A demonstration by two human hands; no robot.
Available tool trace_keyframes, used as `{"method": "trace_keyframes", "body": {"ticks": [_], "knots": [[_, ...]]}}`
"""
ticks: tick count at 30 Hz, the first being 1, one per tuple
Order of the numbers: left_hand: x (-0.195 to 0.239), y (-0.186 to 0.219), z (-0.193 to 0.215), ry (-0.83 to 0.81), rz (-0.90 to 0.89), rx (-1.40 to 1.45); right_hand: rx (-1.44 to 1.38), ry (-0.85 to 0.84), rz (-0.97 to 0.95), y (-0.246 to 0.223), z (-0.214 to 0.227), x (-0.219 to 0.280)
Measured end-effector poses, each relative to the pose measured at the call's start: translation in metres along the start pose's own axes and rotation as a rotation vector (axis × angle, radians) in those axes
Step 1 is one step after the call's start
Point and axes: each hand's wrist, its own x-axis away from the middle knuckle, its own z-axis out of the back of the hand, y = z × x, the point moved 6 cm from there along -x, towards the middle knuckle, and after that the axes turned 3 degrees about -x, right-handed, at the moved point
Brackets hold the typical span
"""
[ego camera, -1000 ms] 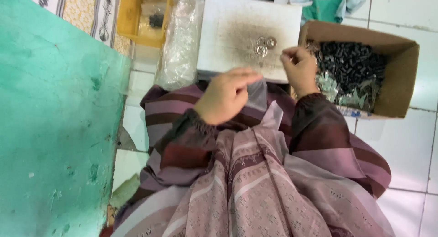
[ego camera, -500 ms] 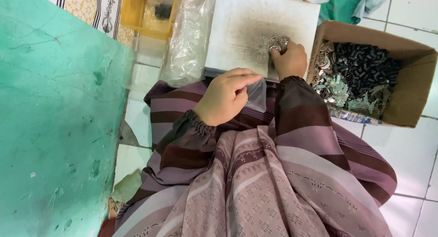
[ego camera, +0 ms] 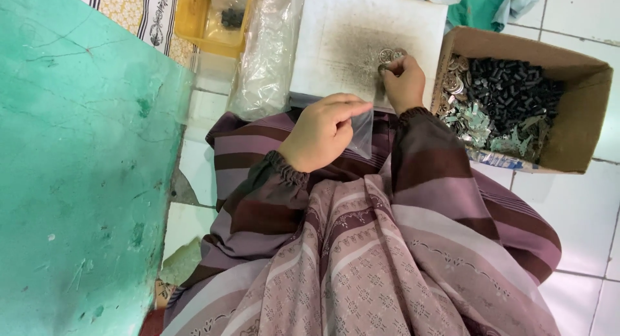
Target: The person picks up metal components from a box, places them into a small plastic bag, and then seals the bag.
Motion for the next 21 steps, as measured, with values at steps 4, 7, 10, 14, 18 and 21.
{"method": "trace_keyframes", "body": {"ticks": [4, 7, 10, 14, 18, 21], "knots": [[-0.001, 0.001, -0.004, 0.007, -0.032, -0.017, -0.237, 0.053, 0.077, -0.097, 0.055, 0.044], [-0.002, -0.003, -0.012, -0.015, -0.006, -0.032, -0.665, 0.015, 0.146, -0.154, 0.096, 0.084], [-0.002, -0.015, -0.022, -0.015, -0.059, -0.055, -0.642, -0.169, 0.411, -0.201, 0.117, 0.113], [-0.001, -0.004, -0.022, -0.023, -0.049, -0.021, -0.171, -0.326, 0.545, -0.233, 0.119, 0.129], [0.001, -0.014, -0.024, -0.029, -0.028, -0.005, -0.168, -0.246, 0.531, -0.226, 0.125, 0.123], [-0.003, 0.022, -0.01, -0.029, -0.091, -0.036, -0.263, -0.117, 0.47, -0.185, 0.145, 0.099]]}}
